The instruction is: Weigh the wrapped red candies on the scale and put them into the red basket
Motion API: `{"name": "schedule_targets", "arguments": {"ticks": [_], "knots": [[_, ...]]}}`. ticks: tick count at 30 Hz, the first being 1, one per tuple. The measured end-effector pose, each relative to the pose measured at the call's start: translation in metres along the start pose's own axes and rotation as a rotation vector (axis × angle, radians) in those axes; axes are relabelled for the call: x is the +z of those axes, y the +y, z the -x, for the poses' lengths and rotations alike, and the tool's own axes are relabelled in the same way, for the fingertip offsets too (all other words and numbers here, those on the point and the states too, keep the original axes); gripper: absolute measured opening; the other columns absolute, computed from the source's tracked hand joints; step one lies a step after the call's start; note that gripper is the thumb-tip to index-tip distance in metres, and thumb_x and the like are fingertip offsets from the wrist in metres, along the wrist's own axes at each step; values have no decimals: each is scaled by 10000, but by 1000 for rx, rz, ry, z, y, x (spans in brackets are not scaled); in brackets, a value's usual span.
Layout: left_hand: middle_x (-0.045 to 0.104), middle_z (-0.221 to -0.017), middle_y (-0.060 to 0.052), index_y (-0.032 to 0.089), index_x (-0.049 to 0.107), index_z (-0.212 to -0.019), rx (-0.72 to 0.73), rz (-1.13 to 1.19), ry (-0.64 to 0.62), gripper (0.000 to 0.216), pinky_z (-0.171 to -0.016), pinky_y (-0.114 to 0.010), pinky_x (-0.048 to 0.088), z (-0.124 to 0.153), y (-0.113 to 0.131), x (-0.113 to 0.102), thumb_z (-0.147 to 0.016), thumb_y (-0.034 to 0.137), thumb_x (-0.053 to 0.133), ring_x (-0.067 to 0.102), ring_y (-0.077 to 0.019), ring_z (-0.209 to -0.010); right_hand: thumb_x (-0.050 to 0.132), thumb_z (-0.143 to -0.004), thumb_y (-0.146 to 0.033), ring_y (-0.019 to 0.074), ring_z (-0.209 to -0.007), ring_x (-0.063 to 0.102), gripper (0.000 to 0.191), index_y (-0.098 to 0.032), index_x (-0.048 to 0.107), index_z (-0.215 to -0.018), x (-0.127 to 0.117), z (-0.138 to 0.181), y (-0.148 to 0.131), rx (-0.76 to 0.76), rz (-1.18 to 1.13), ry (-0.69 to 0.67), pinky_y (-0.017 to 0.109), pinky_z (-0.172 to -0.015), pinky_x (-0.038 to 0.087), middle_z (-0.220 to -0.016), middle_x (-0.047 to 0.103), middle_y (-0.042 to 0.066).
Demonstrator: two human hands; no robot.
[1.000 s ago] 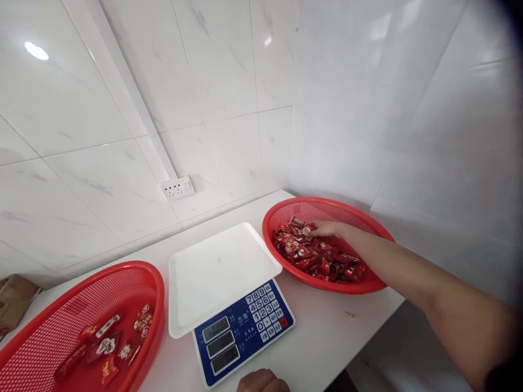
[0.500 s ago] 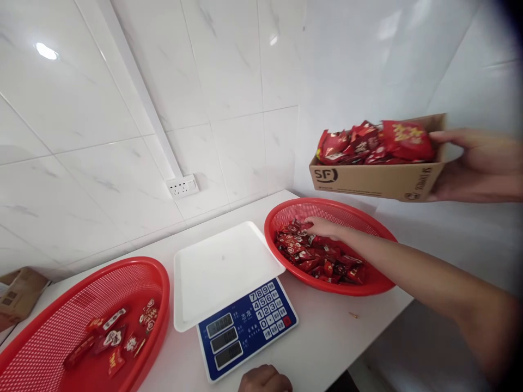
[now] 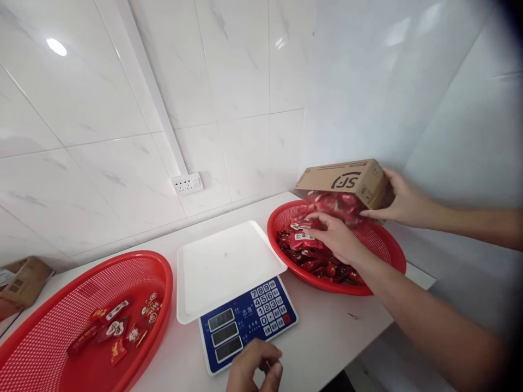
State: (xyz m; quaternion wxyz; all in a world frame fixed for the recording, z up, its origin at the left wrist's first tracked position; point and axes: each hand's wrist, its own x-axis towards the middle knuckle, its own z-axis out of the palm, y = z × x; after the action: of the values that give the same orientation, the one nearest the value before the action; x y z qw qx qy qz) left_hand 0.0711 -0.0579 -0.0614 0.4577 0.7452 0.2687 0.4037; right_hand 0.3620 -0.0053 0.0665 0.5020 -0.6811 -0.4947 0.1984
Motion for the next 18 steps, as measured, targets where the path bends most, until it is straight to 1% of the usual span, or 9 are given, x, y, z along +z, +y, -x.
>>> {"name": "schedule_targets", "arguments": {"ticks": [2,4,6,7,9,11,12,15,18], "knots": [[643,-931,-82,222,602,-1057,-162,250,44,365,-604,-250,530,-14,21,-3,-842,514,573,620,-174,-783,615,-724,-347,201,-858,651,323,-230,520,-1009,17,19,-13,40,-259,-49,342,-762,526,-955,676,23],[570,-1176,-127,266,459,-1282,-274,456,112,600,-688,-321,559,-30,41,-5,-790,575,610,606,-230,-973,679,-674,-327,183,-851,644,321,-229,530,-940,41,41,-25,63,-509,-138,330,-769,521,-934,669,6],[463,-1339,-127,326,326,-1382,-344,580,156,703,-762,-375,556,-43,55,-8,-790,586,602,548,-266,-1118,667,-707,-288,159,-805,628,227,-219,551,-890,65,63,-34,18,-529,-245,307,-737,513,-866,648,-5],[434,-1373,-116,347,296,-1398,-368,615,167,708,-776,-387,553,-49,60,-10,-799,586,590,532,-270,-1145,642,-731,-247,148,-789,614,169,-217,563,-877,77,73,-36,-49,-492,-266,296,-723,507,-851,630,-7],[455,-1353,-102,355,296,-1401,-401,654,179,684,-763,-379,556,-55,64,-16,-817,589,563,555,-251,-1105,564,-756,-133,142,-819,592,142,-221,581,-866,97,89,-39,-252,-405,-243,284,-733,494,-881,601,5],[525,-1259,-91,331,346,-1377,-438,674,183,634,-730,-349,562,-59,64,-23,-833,594,537,600,-213,-1004,487,-750,-37,142,-875,575,261,-230,595,-890,109,99,-38,-443,-329,-207,276,-759,486,-939,578,22],[556,-1203,-81,316,380,-1353,-464,684,179,601,-714,-331,563,-59,63,-27,-839,585,537,614,-194,-957,458,-745,-7,141,-892,570,315,-234,600,-912,113,102,-37,-504,-301,-207,271,-763,486,-960,568,29],[608,-1054,-39,278,465,-1253,-531,721,175,508,-652,-265,556,-62,63,-38,-823,504,614,631,-149,-844,442,-751,10,137,-894,565,355,-237,611,-941,117,105,-37,-552,-269,-254,263,-766,489,-985,550,37],[620,-925,-3,250,506,-1170,-525,751,236,497,-576,-197,529,-64,68,-43,-755,410,725,615,-106,-723,483,-791,-54,151,-959,565,292,-248,636,-948,114,103,-40,-486,-320,-308,295,-847,481,-1022,549,41]]}}
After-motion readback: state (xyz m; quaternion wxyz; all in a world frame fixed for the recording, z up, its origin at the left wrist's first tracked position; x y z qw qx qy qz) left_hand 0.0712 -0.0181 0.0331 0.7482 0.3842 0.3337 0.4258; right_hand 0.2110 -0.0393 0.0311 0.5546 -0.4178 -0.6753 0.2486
